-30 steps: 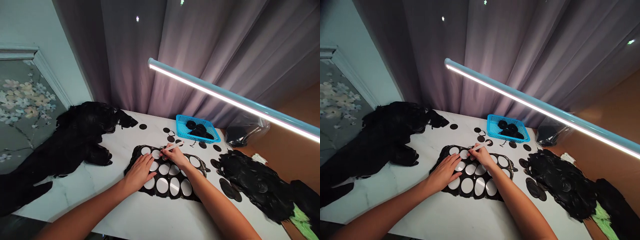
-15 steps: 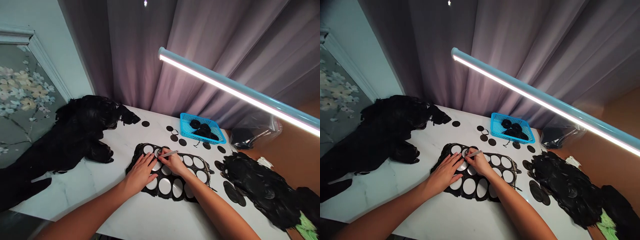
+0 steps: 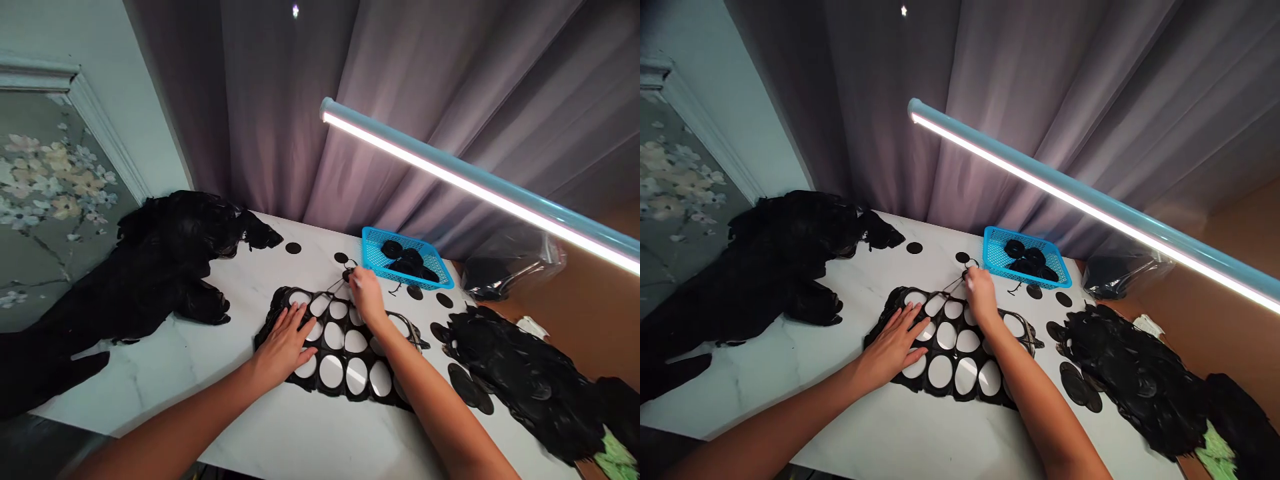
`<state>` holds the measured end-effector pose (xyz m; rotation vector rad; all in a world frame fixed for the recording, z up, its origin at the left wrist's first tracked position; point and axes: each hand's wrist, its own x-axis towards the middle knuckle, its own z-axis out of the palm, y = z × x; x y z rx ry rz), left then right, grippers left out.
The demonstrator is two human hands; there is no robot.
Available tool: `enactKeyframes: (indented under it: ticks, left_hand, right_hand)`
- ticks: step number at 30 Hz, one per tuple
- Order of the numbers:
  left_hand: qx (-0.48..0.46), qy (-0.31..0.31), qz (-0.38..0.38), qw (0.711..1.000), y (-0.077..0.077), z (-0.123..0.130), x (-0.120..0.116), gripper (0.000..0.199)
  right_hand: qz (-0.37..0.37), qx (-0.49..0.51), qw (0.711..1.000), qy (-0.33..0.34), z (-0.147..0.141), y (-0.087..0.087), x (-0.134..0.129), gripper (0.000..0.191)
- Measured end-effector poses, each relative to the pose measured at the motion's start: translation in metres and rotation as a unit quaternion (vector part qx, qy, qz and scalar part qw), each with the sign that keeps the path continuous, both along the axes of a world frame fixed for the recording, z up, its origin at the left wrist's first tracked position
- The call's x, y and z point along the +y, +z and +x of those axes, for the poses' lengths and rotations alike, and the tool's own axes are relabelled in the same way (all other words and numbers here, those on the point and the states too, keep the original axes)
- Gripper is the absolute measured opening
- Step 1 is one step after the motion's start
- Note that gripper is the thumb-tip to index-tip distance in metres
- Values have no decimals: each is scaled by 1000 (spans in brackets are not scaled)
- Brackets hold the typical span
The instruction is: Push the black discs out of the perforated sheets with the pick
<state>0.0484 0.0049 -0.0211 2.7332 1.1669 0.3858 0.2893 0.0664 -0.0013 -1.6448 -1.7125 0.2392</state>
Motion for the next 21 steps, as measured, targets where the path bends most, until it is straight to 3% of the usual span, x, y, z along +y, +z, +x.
enactKeyframes:
  ticks: [3, 7, 11, 13, 17, 19, 21]
  left_hand:
    - [1, -3, -3, 1000, 0, -1, -1, 54]
    - [-30, 1, 3, 1000, -1, -8, 1, 55]
    - [-48, 61, 5, 997, 1, -21, 5, 52]
    - [-43, 71, -1, 997, 5, -25, 6, 47]
    - [-36, 76, 1, 996, 9, -27, 8, 39]
    - [-31, 85, 6, 996, 9, -27, 8, 38]
    - [-25, 93, 9, 995, 9, -28, 8, 37]
  right_hand:
    - [-12, 106, 993, -53, 18, 4, 28, 17]
    - [-75, 169, 983, 11, 1, -3, 38, 22]
    - [-136, 251, 955, 81, -31, -8, 33, 28]
    - [-179, 318, 923, 125, -44, -7, 29, 32]
    - [-275, 444, 825, 216, -62, -5, 19, 41]
    - [-278, 412, 831, 248, -68, -6, 13, 37]
    - [-254, 329, 866, 277, -72, -6, 8, 29]
